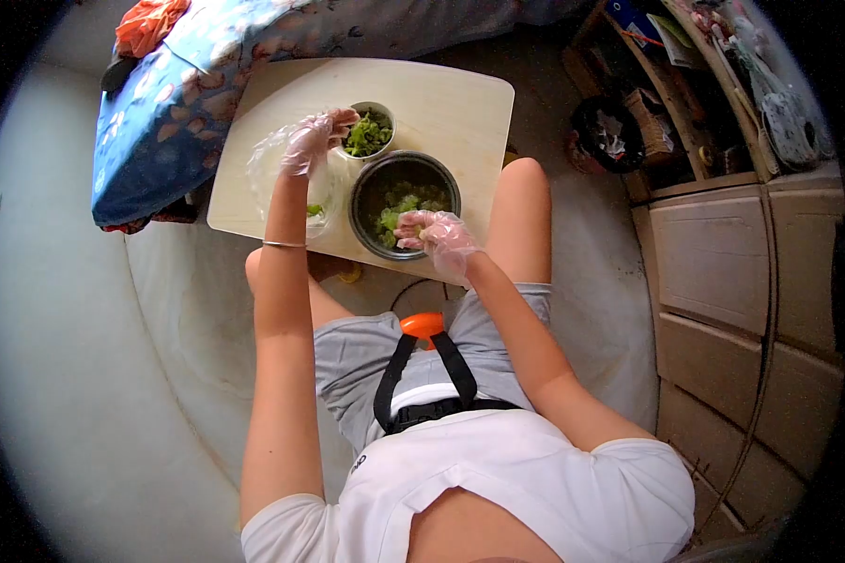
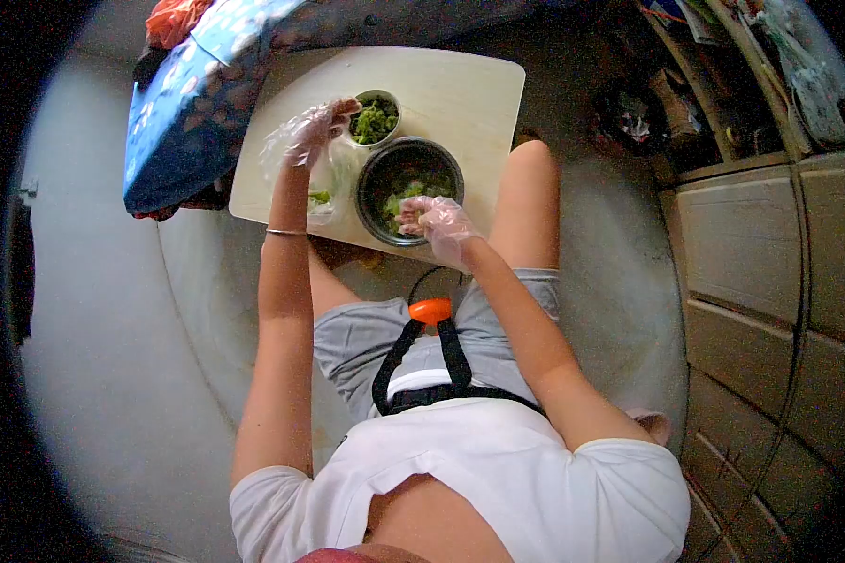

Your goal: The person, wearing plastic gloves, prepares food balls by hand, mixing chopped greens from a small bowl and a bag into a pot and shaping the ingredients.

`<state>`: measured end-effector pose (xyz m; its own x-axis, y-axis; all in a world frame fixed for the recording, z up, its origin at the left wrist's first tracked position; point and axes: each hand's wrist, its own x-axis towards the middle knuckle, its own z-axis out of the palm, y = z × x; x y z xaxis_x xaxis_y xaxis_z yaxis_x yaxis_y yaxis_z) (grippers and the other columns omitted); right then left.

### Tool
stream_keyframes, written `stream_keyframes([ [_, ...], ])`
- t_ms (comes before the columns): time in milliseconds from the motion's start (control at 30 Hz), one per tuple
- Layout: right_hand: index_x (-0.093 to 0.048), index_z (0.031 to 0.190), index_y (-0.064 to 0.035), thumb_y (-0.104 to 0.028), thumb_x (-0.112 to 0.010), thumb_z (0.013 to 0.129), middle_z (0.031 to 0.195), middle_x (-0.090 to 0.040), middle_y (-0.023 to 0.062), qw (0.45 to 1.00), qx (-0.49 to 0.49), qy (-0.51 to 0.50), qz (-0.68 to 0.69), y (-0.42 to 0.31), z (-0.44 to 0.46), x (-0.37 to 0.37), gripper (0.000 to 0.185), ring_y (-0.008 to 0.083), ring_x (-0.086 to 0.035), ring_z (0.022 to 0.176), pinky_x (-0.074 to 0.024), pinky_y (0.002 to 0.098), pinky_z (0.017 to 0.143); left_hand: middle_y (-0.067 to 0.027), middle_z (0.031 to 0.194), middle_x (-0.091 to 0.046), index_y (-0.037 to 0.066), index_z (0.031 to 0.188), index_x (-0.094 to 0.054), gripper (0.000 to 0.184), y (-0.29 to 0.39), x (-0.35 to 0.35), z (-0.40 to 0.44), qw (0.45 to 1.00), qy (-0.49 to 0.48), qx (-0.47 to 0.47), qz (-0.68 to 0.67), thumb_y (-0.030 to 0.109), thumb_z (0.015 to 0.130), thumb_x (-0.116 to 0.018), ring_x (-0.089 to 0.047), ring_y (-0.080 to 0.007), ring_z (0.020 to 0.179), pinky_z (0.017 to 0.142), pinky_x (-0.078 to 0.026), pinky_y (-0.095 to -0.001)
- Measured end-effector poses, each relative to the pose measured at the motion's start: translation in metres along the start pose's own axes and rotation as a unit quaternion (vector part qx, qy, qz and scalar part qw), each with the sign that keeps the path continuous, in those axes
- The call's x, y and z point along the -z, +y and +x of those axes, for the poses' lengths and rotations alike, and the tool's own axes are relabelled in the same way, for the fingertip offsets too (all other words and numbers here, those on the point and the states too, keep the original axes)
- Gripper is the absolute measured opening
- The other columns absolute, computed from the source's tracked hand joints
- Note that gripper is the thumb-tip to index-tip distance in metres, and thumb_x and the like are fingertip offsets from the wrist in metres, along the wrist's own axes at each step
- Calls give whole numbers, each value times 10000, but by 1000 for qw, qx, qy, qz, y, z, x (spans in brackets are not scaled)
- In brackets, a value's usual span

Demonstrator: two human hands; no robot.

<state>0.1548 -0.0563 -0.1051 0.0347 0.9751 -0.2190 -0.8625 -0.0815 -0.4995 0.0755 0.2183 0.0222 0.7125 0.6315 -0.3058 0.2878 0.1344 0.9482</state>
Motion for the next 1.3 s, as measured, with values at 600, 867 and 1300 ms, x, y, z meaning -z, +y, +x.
stream_keyframes([
  [600, -520, 1188, 41, -48, -513, 897, 1120, -582, 105, 971, 3, 40, -235, -27, -19, -49, 304, 175, -591, 1014, -517, 316, 869, -150, 796, -624, 46, 924, -666, 146, -41, -96, -157, 946, 58, -203, 244, 90, 785, -653, -618, -296, 694, 616, -503, -351],
  [867, -550, 1142, 57, -57, -514, 885, 1015, -628, 93, 972, 16, 31, -234, -17, -18, -65, 284, 148, -610, 917, -517, 269, 811, -150, 857, -603, 75, 985, -644, 211, -49, -101, -187, 938, 126, -214, 241, 80, 774, -635, -596, -338, 773, 685, -495, -412],
  [1300, -612, 975, 41, -34, -503, 768, 876, -643, 74, 893, 105, 115, -423, -15, -19, -97, 246, 125, -597, 786, -500, 264, 740, -169, 845, -585, 31, 965, -633, 180, -43, -102, -196, 897, 164, -227, 342, 106, 802, -620, -581, -356, 770, 689, -476, -435],
])
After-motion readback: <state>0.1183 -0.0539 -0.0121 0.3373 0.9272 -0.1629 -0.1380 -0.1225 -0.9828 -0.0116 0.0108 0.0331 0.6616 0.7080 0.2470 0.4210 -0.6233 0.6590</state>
